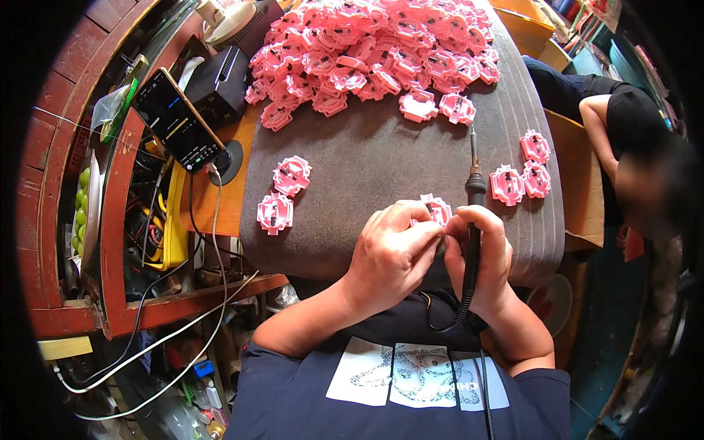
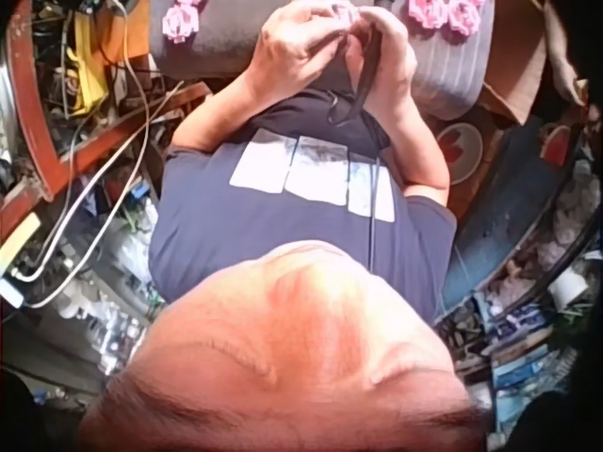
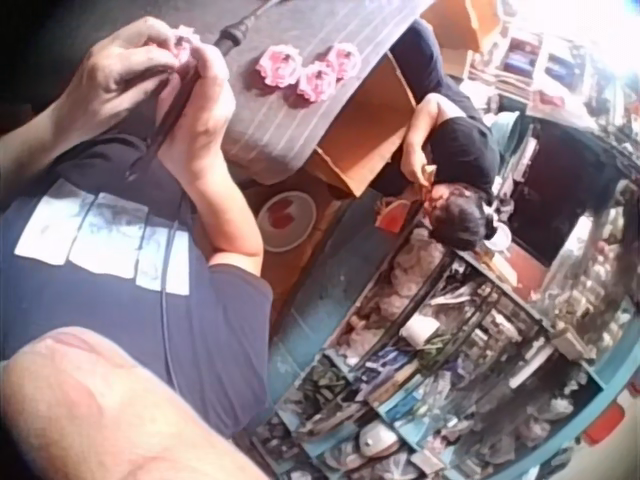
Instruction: The person uses a soldering iron to apply solder to small pink plastic components on a workbench. They handle each component one at a time, apply heat, and place the finished pieces into a cardboard box. A second person is visible in the background working separately.
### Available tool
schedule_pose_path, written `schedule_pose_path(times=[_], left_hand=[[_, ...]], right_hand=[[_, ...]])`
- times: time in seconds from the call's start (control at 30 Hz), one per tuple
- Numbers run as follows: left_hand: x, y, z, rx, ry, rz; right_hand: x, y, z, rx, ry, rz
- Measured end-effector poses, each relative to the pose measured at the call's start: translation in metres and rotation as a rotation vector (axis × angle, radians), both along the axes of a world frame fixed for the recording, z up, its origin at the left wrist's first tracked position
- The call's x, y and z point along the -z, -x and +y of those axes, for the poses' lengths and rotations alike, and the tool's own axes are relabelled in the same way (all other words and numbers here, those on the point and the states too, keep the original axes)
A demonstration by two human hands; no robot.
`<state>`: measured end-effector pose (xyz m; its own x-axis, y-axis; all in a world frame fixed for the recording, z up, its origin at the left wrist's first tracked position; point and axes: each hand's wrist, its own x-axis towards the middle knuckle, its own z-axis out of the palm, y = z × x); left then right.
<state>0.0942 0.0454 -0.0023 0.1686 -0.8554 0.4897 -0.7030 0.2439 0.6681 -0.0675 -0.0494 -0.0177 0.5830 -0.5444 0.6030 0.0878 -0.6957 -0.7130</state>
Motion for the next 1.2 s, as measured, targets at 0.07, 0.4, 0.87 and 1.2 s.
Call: schedule_pose_path(times=[0.07,0.4,0.87,1.2], left_hand=[[0.002,-0.001,-0.002,0.0,0.009,0.027],[0.003,0.001,-0.001,-0.024,-0.017,0.041],[0.0,0.003,-0.002,-0.071,0.015,0.049],[-0.006,0.001,-0.002,-0.034,-0.049,0.015]], right_hand=[[-0.001,0.0,-0.001,0.003,0.01,0.01],[0.002,0.002,0.001,0.049,0.144,-0.065],[-0.001,-0.003,-0.002,0.029,0.294,-0.017],[0.0,0.037,-0.012,-0.087,0.247,-0.124]])
